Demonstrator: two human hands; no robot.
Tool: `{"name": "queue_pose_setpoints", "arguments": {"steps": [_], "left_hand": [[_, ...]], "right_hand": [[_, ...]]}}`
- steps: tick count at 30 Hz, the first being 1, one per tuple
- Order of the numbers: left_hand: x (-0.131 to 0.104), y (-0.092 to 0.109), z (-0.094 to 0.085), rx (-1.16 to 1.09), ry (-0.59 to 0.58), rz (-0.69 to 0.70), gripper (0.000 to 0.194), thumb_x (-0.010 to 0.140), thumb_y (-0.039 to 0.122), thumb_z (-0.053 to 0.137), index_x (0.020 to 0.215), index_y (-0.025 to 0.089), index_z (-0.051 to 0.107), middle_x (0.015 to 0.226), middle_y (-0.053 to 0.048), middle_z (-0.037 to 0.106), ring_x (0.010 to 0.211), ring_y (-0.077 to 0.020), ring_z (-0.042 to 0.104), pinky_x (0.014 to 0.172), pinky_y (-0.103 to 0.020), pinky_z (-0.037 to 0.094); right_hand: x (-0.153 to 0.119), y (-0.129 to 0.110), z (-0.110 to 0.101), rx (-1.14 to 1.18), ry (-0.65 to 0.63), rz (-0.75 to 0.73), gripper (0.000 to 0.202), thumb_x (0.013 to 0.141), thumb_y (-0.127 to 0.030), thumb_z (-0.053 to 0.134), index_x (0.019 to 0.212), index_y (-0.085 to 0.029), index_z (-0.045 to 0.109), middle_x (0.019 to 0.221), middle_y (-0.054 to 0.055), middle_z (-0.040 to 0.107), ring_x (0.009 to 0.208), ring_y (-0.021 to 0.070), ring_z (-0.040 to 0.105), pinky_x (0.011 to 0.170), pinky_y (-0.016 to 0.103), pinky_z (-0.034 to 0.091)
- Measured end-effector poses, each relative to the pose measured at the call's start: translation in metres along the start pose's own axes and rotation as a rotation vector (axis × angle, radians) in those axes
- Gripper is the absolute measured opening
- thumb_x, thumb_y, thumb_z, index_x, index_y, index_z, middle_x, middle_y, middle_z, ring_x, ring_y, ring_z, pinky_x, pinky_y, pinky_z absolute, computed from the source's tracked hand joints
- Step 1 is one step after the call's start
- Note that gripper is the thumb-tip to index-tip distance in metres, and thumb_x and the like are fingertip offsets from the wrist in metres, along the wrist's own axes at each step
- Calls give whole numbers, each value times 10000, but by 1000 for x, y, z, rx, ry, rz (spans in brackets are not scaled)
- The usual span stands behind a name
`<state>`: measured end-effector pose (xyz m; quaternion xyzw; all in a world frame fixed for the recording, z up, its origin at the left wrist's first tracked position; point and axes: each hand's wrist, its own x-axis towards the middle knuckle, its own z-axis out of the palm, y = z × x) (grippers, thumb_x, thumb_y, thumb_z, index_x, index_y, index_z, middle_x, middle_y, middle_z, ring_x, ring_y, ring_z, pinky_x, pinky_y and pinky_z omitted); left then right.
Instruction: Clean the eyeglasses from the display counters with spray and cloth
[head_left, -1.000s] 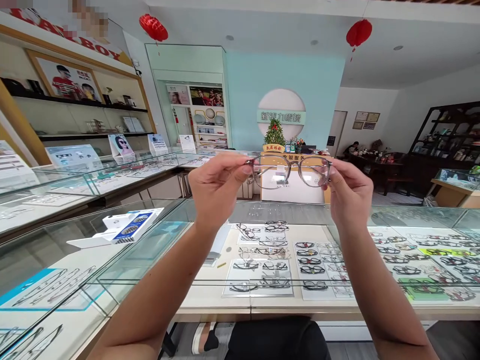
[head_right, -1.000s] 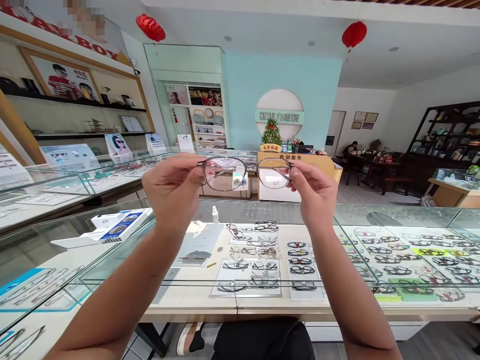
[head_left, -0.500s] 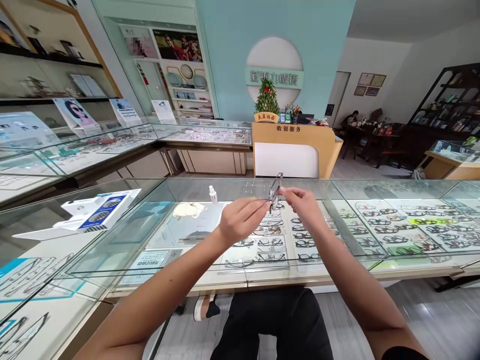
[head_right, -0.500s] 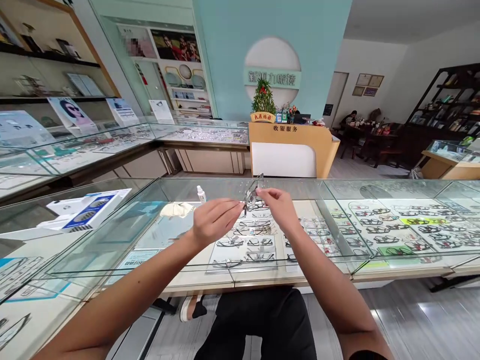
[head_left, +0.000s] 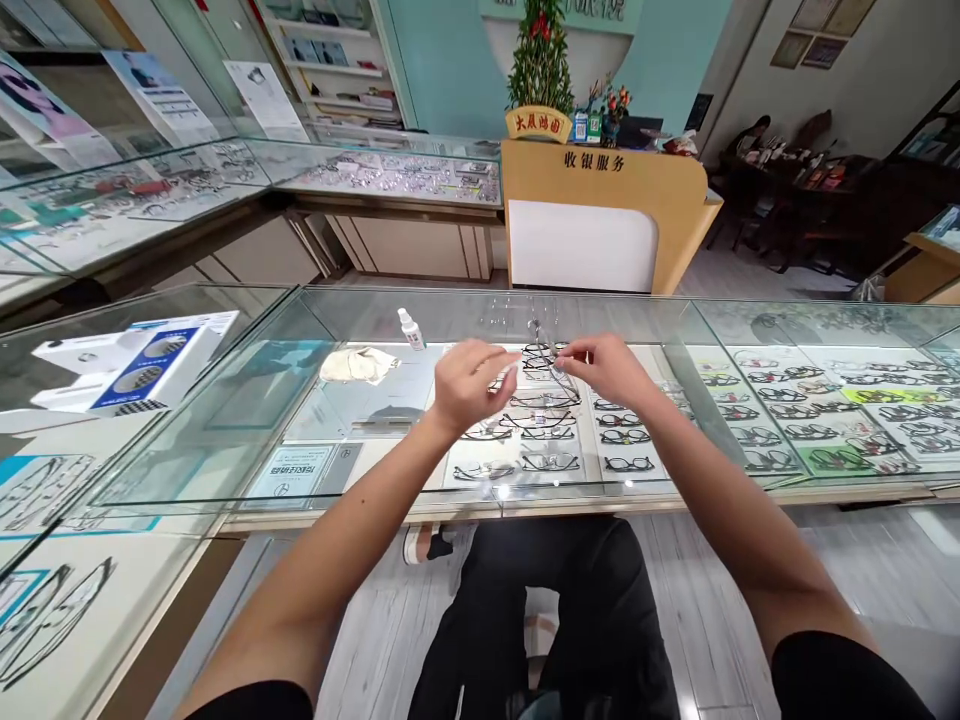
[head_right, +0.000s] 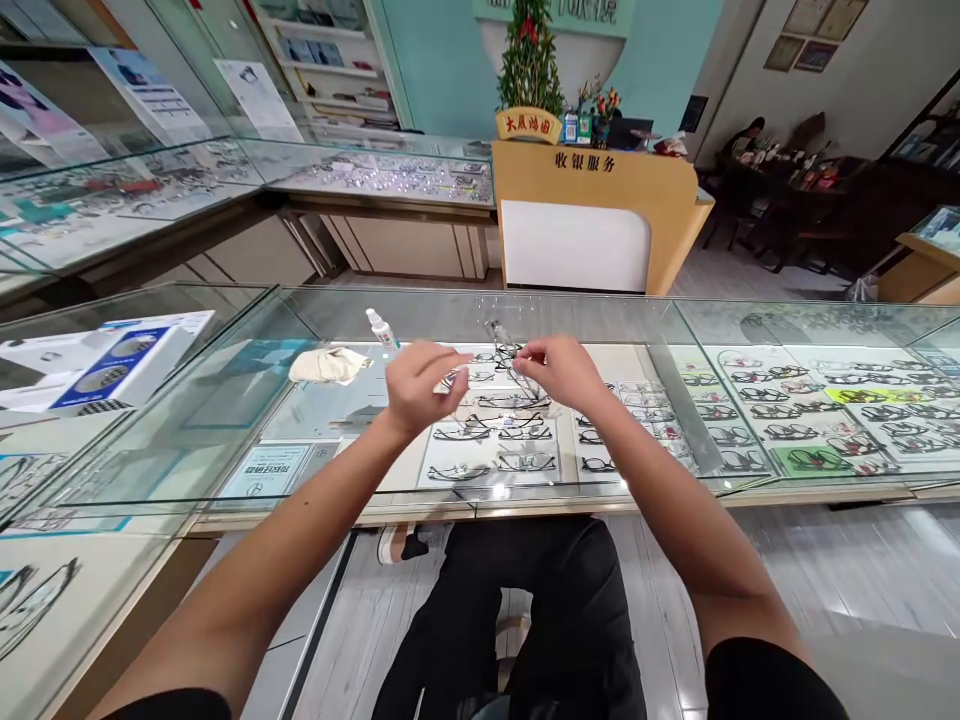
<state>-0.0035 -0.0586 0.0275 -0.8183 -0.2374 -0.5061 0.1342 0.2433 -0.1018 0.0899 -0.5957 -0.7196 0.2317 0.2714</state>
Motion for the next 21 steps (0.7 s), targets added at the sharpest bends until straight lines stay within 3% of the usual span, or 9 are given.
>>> {"name": "queue_pose_setpoints", "arguments": {"steps": [4,9,14,21], "left_hand": [[0,-29,23,11,94,-221,176,919,313,602,934,213,745,828,-103,732,786,-236,672,724,-391,533],[-10,-36,51,-29,26,-308,200,955,309,545,875,209,698,741,-76,674,712,-207,595,704,-363,474],[-22,-35,57,-36,-132,-362,266,971,333,525,766,217,647,607,-32,576,618,-181,527,656,-346,401],[-24,-33,58,-93,-131,-340,279,996,294,527,749,212,627,619,-30,611,608,-167,544,658,-334,392]], "right_hand": [[23,4,3,-510,-163,-115,240,1003,-302,597,959,-247,826,988,63,810,815,202,656,653,305,309],[47,11,24,-822,-350,-144,263,949,-151,575,868,-211,818,966,110,815,821,224,677,648,321,274],[52,16,40,-932,-445,-154,296,915,-74,548,853,-185,815,919,127,812,823,227,689,649,335,279],[52,29,55,-907,-447,-156,318,993,-136,529,863,-181,815,941,142,819,857,233,725,668,316,319]]}}
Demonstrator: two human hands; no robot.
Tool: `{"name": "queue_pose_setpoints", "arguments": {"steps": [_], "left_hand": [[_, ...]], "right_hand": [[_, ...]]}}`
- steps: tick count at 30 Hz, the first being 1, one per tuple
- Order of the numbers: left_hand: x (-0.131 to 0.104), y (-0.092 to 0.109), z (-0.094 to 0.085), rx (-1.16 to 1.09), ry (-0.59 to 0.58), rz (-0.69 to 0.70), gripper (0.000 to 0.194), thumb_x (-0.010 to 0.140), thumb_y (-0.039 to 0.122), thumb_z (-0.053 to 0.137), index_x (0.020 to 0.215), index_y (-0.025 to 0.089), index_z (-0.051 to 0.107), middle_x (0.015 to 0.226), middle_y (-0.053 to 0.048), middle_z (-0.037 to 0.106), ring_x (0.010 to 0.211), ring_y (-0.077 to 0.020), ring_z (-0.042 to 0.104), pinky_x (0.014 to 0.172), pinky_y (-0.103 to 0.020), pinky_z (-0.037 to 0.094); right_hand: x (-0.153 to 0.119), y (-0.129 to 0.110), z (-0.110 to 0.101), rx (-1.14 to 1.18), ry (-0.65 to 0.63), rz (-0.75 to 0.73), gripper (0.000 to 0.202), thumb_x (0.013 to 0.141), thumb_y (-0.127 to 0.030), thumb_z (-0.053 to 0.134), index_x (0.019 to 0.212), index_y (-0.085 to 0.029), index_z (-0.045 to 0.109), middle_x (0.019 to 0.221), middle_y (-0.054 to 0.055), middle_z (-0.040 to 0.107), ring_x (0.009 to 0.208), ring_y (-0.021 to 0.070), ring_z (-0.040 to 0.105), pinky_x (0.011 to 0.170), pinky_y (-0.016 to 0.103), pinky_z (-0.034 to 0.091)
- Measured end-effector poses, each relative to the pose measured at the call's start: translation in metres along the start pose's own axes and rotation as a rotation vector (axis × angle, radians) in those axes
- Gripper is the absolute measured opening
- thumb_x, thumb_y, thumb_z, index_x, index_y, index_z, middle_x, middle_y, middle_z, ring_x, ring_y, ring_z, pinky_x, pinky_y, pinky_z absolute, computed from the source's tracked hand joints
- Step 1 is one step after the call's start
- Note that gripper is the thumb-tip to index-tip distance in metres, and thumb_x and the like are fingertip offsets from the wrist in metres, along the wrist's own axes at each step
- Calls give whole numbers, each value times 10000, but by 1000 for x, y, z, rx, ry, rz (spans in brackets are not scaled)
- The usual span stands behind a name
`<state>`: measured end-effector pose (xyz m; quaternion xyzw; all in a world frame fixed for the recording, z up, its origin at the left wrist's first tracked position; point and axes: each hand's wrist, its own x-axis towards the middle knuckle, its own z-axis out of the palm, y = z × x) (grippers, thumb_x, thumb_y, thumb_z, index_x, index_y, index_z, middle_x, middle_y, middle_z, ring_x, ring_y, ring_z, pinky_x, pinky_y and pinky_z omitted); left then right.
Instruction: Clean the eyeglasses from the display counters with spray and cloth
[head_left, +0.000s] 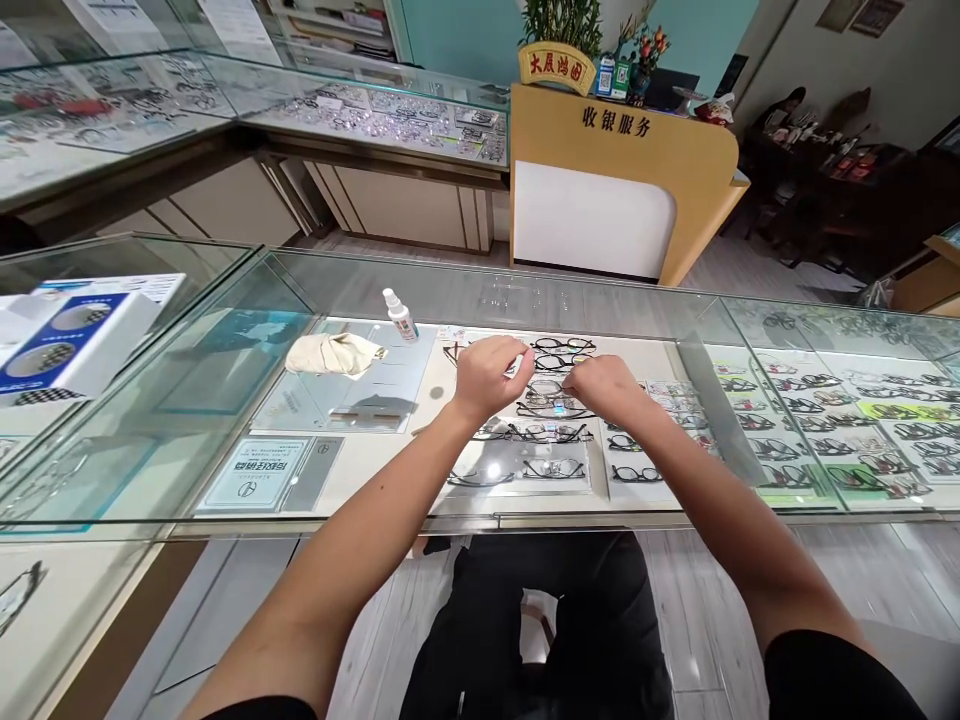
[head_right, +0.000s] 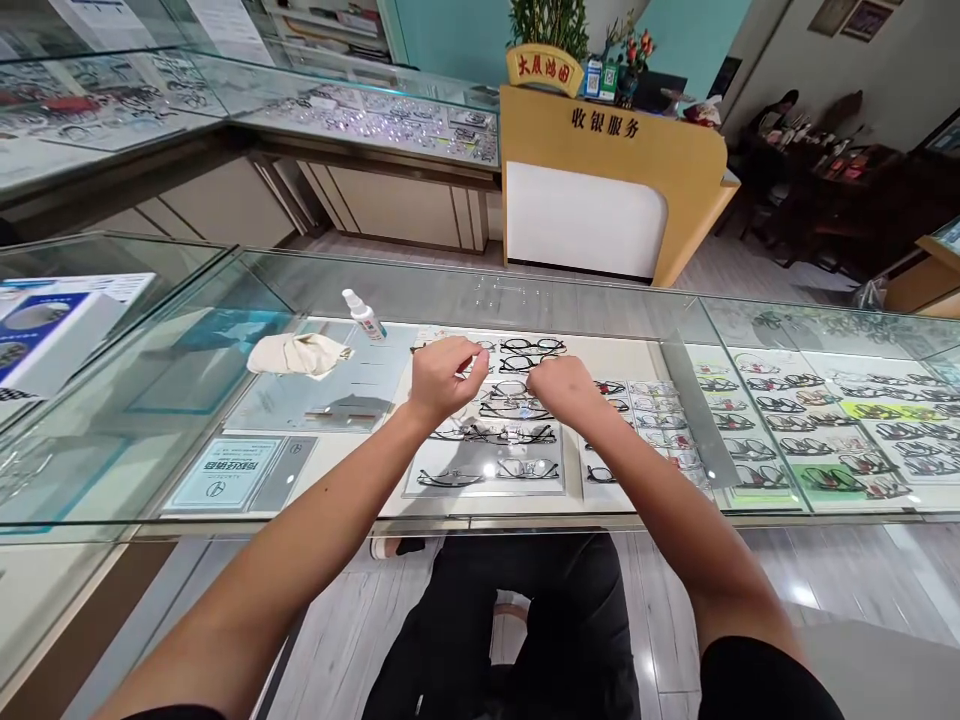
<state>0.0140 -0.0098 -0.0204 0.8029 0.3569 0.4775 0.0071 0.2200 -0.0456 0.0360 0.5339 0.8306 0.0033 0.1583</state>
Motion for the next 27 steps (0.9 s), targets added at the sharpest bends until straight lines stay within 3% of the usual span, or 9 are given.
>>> {"name": "queue_pose_setpoints", "arguments": {"steps": [5,9,13,16,19,23,27], "left_hand": [[-5,2,-3,36,-46,-35,305,1015,308,523,759,205,654,641,-32,641,621,-158,573,649,-320,390],[-6,10,-6,15,-93,-93,272,1025,324,535,861,202,714,738,-36,719,672,-160,621,681,-312,420],[9,21,2,43,-301,-107,262,1027,327,532,1012,209,765,905,-55,786,829,-198,690,794,-337,479],[29,28,18,137,-536,-48,251,1005,305,557,1017,210,789,997,-81,790,976,-253,693,868,-383,488],[45,30,38,267,-690,-40,228,964,291,616,1016,200,818,1039,-110,782,1038,-299,674,873,-417,486],[54,31,59,349,-787,-57,233,940,241,621,1012,184,836,1077,-131,786,1091,-331,663,908,-444,470],[53,33,65,369,-798,-45,248,950,195,586,964,167,832,1052,-149,785,1080,-335,663,902,-441,443]], "right_hand": [[-8,10,8,179,112,48,247,1024,-334,601,978,-238,824,985,94,824,886,234,722,691,306,356],[-20,34,12,466,422,196,449,1060,-574,489,1044,-263,812,798,36,762,736,186,641,658,288,332],[-21,60,27,560,671,384,597,1071,-613,402,878,-194,781,609,11,611,583,157,489,623,295,287],[-17,74,41,571,707,402,627,1074,-612,386,819,-187,770,585,18,594,572,161,475,628,301,275],[-13,83,50,607,720,413,686,1085,-639,320,933,-182,809,608,44,636,591,181,529,645,301,293],[-6,88,57,615,690,425,755,1080,-689,268,1012,-186,827,636,75,673,615,205,581,645,313,288],[-2,88,59,614,690,398,800,1064,-733,240,1019,-191,826,621,70,656,620,212,584,644,321,279]]}}
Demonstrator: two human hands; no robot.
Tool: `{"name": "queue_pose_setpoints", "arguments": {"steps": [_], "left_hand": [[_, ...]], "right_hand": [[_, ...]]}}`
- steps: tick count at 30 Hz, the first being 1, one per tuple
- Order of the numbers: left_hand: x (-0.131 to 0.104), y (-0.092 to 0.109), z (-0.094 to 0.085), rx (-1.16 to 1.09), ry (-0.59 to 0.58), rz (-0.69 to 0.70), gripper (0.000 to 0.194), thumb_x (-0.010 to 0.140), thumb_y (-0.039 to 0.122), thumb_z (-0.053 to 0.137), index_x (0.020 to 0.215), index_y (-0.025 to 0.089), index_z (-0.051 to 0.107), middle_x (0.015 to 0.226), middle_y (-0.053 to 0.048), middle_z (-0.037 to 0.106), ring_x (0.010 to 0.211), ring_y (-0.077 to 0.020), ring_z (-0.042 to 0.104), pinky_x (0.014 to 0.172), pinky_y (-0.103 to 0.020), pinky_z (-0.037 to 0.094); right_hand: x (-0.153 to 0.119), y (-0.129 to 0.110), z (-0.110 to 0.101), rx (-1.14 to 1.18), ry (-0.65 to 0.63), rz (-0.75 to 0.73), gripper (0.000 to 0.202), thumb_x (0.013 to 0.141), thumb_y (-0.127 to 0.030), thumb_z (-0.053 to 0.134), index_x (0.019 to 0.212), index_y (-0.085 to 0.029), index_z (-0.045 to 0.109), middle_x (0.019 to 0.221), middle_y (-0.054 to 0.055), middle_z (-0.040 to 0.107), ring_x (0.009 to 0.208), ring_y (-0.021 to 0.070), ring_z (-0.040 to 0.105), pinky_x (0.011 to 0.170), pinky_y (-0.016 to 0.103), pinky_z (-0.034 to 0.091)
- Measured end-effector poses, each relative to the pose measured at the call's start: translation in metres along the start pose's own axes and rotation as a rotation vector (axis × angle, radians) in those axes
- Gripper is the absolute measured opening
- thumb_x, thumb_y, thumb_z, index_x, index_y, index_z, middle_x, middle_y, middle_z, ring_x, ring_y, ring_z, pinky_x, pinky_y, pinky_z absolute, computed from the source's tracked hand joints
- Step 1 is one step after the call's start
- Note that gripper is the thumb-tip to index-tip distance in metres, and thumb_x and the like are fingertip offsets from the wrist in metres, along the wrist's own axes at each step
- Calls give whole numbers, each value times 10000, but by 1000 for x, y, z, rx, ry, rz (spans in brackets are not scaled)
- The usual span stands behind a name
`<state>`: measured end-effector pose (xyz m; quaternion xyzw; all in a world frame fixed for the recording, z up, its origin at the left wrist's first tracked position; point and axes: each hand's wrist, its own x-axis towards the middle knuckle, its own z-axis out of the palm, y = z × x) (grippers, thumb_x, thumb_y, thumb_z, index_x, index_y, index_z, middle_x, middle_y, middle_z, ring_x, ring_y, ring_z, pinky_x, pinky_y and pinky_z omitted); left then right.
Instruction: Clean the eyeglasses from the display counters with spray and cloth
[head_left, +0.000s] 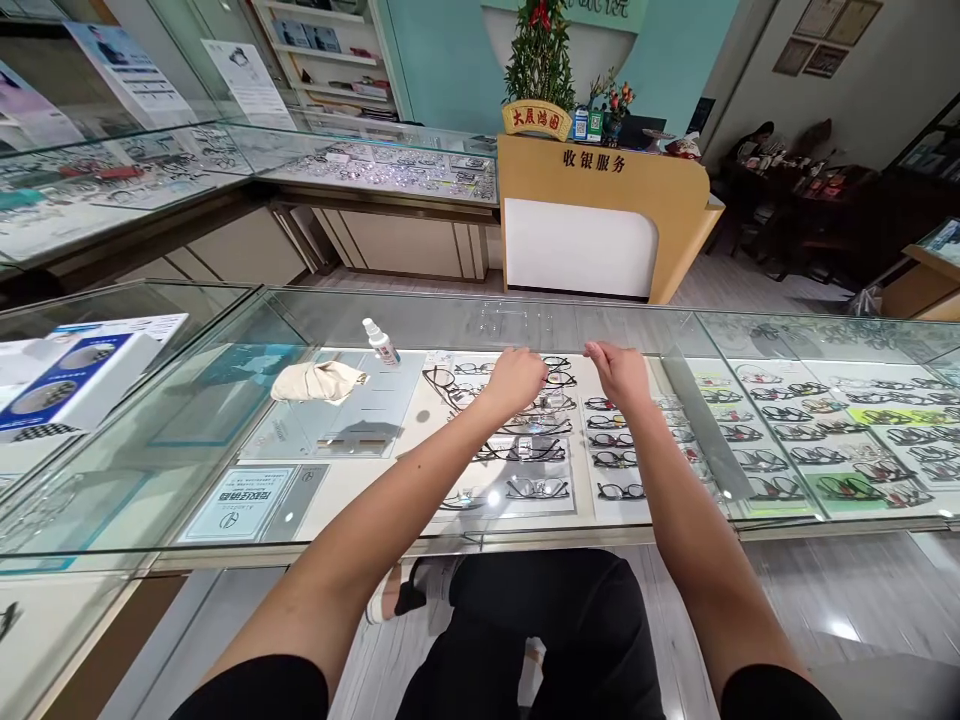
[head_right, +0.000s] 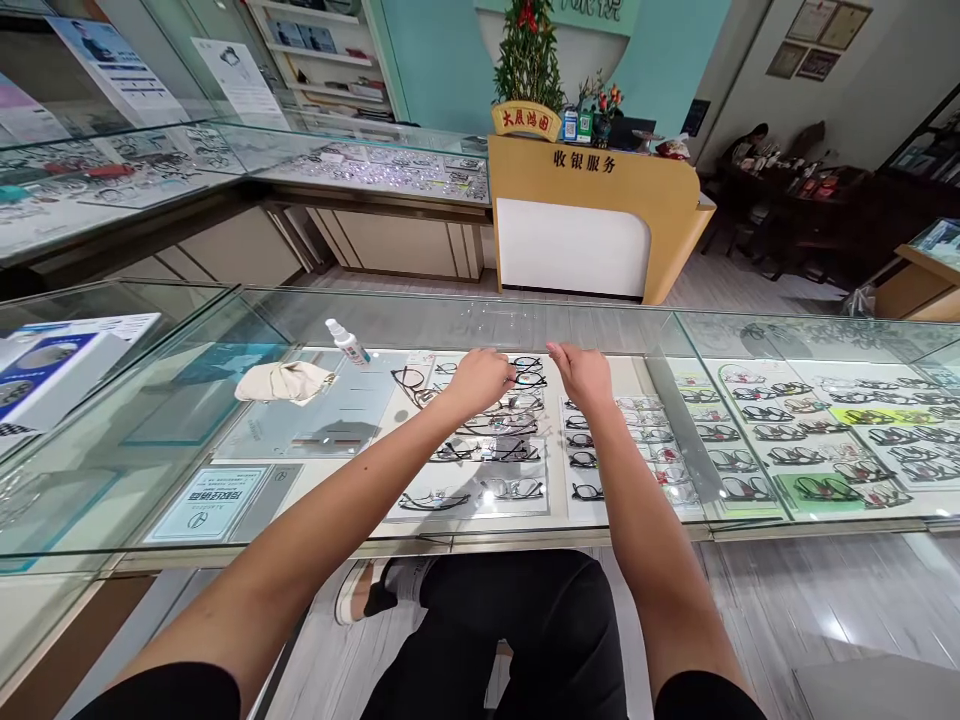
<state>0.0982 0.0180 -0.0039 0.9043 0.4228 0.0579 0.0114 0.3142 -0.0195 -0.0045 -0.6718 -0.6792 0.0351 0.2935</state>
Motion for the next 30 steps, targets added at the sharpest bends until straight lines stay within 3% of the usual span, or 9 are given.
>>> {"name": "queue_pose_setpoints", "arguments": {"steps": [4,6,10,13,16,20,24,27,30], "left_hand": [[-11,-6,-8,-69,78,33,215,957,221,613,945,193,825,1001,-119,787,1021,-320,661,853,-421,424],[-22,-13,-14,-135,171,33,190,961,268,641,953,213,822,965,-98,782,973,-298,654,829,-407,418],[-50,-30,-15,-387,564,-31,248,994,398,638,975,223,814,878,-71,750,831,-229,607,790,-373,410],[-62,-38,-4,-718,782,-173,285,943,476,703,933,214,812,670,-10,604,643,-166,474,666,-327,359],[-64,-39,6,-1000,760,-297,309,872,518,771,897,213,811,550,55,340,550,-126,306,589,-302,248],[-61,-31,5,-1218,675,-328,356,800,547,828,899,205,813,558,72,246,545,-104,222,579,-289,185],[-59,-23,3,-1350,631,-291,336,756,520,873,864,207,816,597,48,382,583,-107,311,588,-279,256],[-58,-19,5,-1411,613,-235,285,762,483,878,843,217,818,793,-11,606,711,-132,483,670,-286,376],[-57,-17,6,-1487,592,-228,273,749,467,889,815,216,806,934,-38,685,869,-168,591,784,-300,448]], "right_hand": [[2,3,-4,92,70,16,871,1036,-783,197,992,-186,829,558,41,580,575,200,528,650,322,301],[4,5,-7,143,123,34,886,1023,-804,195,956,-187,828,525,20,521,550,193,482,653,325,311],[3,0,-6,249,148,23,838,1015,-810,251,873,-203,811,500,-14,410,535,179,418,648,325,313],[-1,-16,3,364,98,18,791,1012,-799,300,804,-207,781,497,-31,338,527,167,387,623,321,295],[-8,-35,12,488,13,5,716,979,-800,418,725,-204,722,509,-44,308,525,142,335,597,314,259],[-19,-55,18,718,-88,4,546,886,-741,660,774,-209,696,559,-71,271,555,118,241,581,303,203],[-27,-66,19,902,-147,17,470,828,-670,768,947,-216,762,593,-85,239,577,118,214,587,302,202],[-29,-67,19,966,-184,49,477,805,-655,791,978,-210,785,593,-86,248,581,115,209,591,303,195],[-29,-67,21,991,-192,48,456,788,-621,820,972,-204,796,588,-91,238,583,110,197,597,307,183]]}}
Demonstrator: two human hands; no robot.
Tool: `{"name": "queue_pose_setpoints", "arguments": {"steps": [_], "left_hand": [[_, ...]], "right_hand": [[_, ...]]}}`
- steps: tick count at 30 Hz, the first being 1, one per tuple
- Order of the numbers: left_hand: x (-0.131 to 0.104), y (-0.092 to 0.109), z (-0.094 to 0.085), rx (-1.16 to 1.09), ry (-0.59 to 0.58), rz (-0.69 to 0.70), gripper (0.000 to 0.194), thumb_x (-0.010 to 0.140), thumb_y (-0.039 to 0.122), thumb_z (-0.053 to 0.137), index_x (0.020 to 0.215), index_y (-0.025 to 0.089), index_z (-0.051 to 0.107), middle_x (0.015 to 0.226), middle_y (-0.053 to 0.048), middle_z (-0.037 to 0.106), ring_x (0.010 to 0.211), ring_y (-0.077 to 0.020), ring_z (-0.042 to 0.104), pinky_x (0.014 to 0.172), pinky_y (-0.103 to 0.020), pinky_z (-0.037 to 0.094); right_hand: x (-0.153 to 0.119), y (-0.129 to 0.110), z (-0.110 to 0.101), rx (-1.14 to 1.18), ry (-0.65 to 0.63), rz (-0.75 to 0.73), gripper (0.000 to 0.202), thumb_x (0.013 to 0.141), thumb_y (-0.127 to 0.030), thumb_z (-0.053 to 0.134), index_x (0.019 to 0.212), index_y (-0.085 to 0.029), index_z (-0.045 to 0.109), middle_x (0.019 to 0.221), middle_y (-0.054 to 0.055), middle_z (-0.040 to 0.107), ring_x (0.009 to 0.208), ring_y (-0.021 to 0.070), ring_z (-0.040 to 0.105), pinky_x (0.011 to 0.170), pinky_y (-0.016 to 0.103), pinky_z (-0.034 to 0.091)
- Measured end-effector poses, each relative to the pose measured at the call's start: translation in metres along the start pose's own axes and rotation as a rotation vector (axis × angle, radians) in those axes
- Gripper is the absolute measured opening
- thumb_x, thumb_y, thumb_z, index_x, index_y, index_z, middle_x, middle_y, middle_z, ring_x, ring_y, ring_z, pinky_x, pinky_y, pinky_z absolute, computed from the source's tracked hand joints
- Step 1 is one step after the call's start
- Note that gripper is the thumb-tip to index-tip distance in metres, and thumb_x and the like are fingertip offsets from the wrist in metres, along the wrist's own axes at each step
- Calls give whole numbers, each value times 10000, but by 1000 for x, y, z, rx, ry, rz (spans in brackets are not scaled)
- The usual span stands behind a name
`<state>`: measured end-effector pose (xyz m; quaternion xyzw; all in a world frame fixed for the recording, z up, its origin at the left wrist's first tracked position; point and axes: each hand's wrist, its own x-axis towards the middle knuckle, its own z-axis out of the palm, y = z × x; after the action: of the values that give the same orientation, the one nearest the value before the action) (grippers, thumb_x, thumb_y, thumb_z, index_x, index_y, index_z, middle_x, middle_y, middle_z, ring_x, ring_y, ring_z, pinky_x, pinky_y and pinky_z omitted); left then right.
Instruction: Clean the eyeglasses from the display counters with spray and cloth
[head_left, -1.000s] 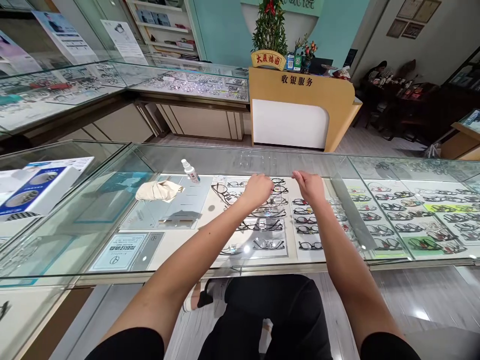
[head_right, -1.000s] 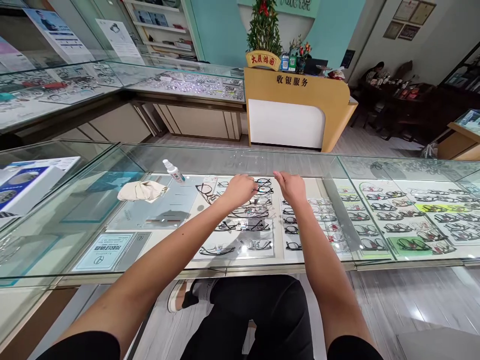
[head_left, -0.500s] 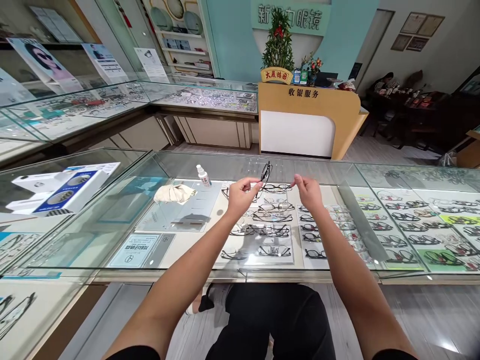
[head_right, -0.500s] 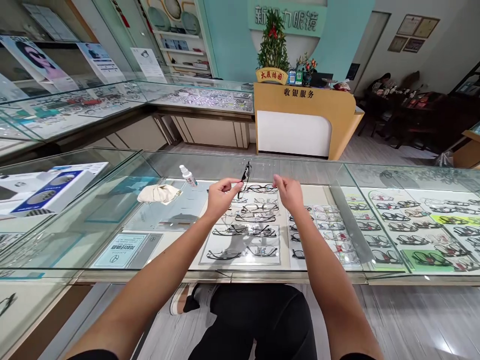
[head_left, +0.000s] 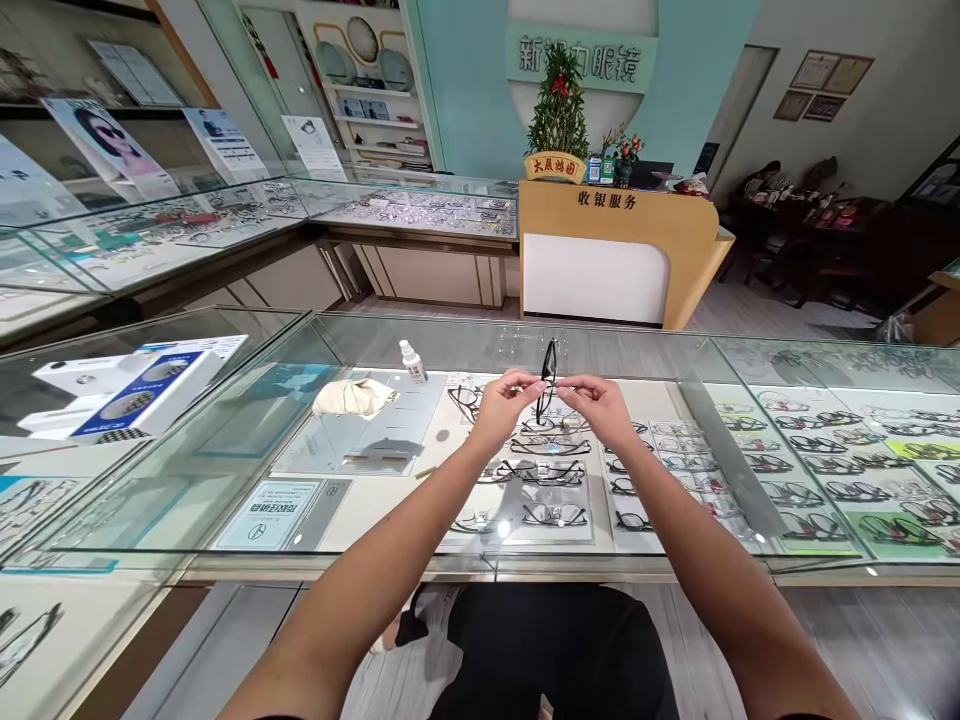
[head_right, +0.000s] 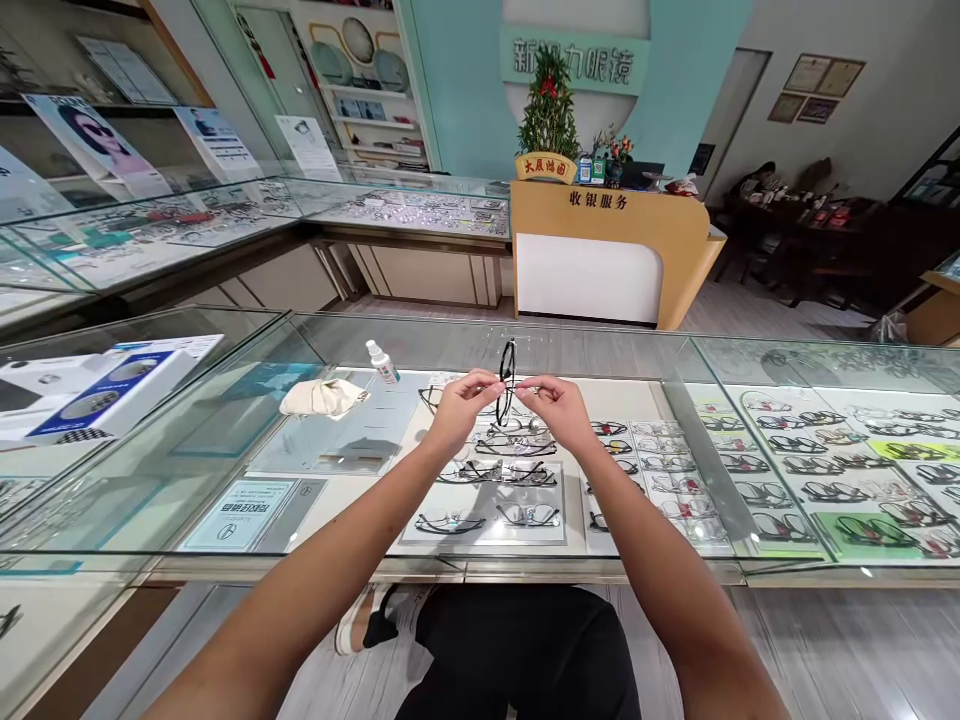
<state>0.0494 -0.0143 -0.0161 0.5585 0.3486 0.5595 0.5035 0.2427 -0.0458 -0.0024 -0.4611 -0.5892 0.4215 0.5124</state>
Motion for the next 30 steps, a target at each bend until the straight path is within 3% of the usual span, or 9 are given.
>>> {"name": "queue_pose_setpoints", "arguments": {"steps": [5,18,21,24,30], "left_hand": [[-2,1,2,-57,-26,-100,344,713,497,912,844,203,792,998,-60,761,964,-205,656,932,-347,496],[-2,0,-1,-9,-78,-110,408,760,547,875,938,197,762,1000,-73,788,957,-219,706,936,-369,538],[0,-1,-4,3,-71,-89,388,786,543,853,933,199,750,993,-75,788,999,-230,714,972,-380,532],[3,0,-8,58,-81,-55,358,821,533,821,914,198,735,998,-79,781,1001,-234,714,978,-392,528],[3,8,-12,261,-155,19,289,870,484,762,855,200,711,976,-70,761,956,-222,673,943,-371,496]], "right_hand": [[0,2,4,17,-35,21,494,750,-658,827,911,-193,782,572,-88,278,579,106,214,595,307,182],[0,-1,-1,6,-33,43,452,754,-647,817,847,-209,750,583,-90,264,586,109,218,596,292,221],[0,-1,-11,-102,53,0,414,804,-617,776,845,-205,762,589,-83,260,578,114,238,590,292,240],[0,-4,-24,-308,222,-101,361,879,-555,711,861,-200,780,572,-80,253,565,121,274,600,296,267],[0,-7,-42,-666,539,-274,407,985,-525,605,1031,-189,830,566,-53,380,540,132,360,607,302,303]]}}
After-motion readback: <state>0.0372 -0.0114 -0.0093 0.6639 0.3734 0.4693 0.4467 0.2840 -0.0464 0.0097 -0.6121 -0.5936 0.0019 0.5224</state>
